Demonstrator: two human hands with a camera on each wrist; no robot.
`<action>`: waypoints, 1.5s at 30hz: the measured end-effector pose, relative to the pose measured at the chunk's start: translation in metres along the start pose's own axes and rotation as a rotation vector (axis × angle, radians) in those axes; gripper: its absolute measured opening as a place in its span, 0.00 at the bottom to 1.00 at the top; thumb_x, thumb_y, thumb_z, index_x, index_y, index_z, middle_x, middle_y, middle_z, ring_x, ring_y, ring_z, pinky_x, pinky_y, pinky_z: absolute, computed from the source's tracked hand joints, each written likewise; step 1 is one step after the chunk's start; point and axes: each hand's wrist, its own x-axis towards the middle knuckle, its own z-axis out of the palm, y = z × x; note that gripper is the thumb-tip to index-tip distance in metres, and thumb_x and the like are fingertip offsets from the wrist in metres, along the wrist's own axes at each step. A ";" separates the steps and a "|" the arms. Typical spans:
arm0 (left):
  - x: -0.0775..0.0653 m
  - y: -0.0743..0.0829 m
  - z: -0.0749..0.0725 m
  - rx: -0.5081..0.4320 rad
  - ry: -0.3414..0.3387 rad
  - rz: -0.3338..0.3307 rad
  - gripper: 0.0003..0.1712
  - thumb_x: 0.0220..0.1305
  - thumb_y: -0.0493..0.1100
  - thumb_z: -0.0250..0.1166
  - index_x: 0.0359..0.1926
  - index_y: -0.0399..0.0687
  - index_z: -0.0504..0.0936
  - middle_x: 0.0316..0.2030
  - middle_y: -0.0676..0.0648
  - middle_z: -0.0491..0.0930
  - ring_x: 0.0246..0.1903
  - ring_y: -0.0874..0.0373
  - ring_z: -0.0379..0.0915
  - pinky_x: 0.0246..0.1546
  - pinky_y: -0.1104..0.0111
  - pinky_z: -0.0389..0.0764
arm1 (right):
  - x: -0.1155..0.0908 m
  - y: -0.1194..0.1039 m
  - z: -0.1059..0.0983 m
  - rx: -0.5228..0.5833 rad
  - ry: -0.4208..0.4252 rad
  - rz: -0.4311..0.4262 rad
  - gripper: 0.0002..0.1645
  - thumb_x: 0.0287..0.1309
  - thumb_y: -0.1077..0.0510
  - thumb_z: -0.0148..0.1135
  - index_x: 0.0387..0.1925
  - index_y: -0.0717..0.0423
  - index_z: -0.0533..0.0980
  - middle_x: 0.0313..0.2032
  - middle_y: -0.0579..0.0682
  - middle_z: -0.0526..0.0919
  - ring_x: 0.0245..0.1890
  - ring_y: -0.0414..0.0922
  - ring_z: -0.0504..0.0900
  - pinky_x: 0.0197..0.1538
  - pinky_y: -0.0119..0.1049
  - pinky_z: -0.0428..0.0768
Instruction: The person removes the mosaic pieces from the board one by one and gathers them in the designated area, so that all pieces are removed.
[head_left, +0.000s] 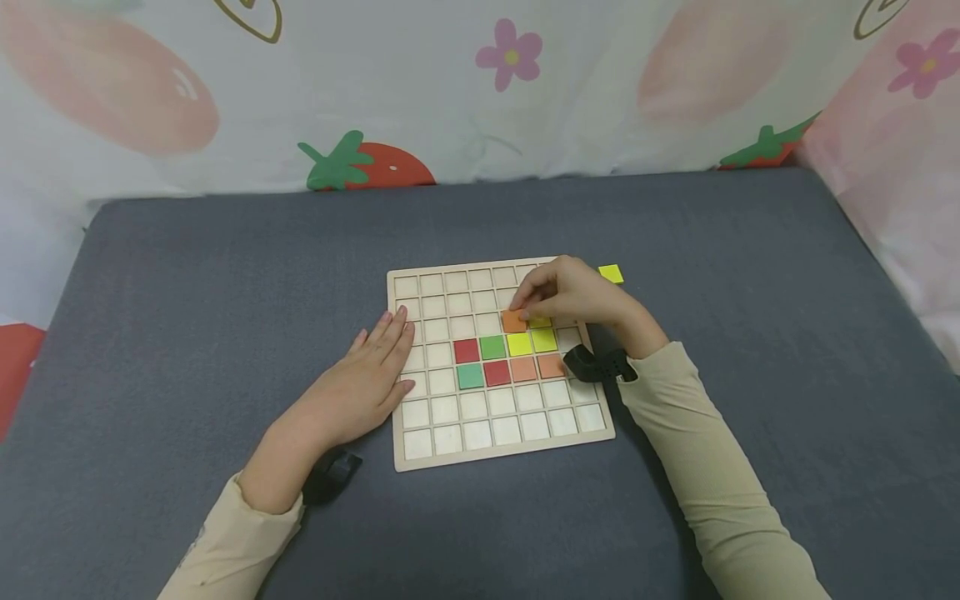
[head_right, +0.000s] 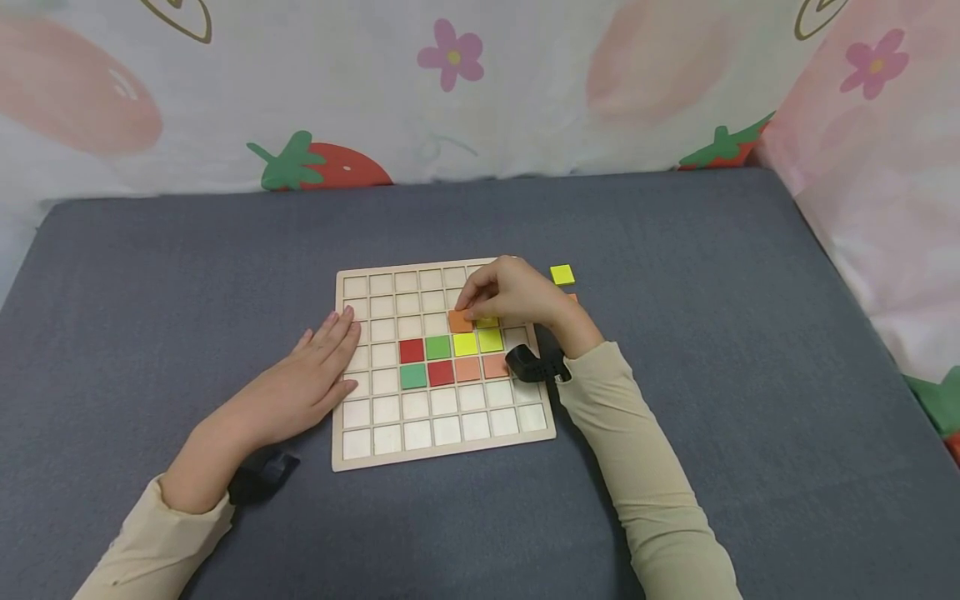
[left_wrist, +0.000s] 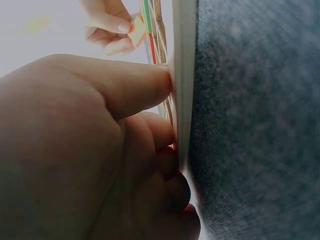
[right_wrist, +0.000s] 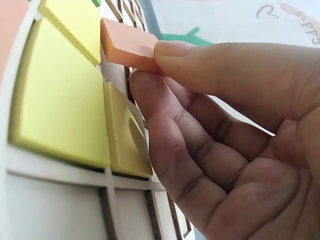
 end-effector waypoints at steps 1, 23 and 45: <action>0.000 0.000 0.000 0.000 0.000 -0.001 0.37 0.71 0.45 0.51 0.71 0.29 0.48 0.72 0.35 0.40 0.71 0.44 0.33 0.68 0.50 0.46 | 0.000 0.000 0.000 -0.002 0.001 -0.002 0.05 0.53 0.69 0.65 0.35 0.65 0.83 0.34 0.53 0.84 0.33 0.46 0.81 0.39 0.34 0.79; 0.001 -0.002 0.004 -0.019 -0.008 0.002 0.37 0.71 0.45 0.50 0.71 0.30 0.47 0.72 0.36 0.38 0.71 0.44 0.31 0.68 0.49 0.45 | -0.008 0.006 -0.001 0.045 0.079 0.018 0.05 0.53 0.70 0.65 0.34 0.65 0.83 0.32 0.54 0.84 0.30 0.45 0.81 0.35 0.33 0.78; 0.001 -0.001 0.004 -0.019 -0.013 -0.006 0.37 0.71 0.45 0.51 0.71 0.30 0.47 0.72 0.36 0.38 0.71 0.44 0.31 0.68 0.49 0.45 | -0.029 0.016 -0.017 0.098 0.111 0.123 0.07 0.54 0.67 0.65 0.36 0.65 0.83 0.35 0.55 0.85 0.33 0.47 0.81 0.36 0.35 0.78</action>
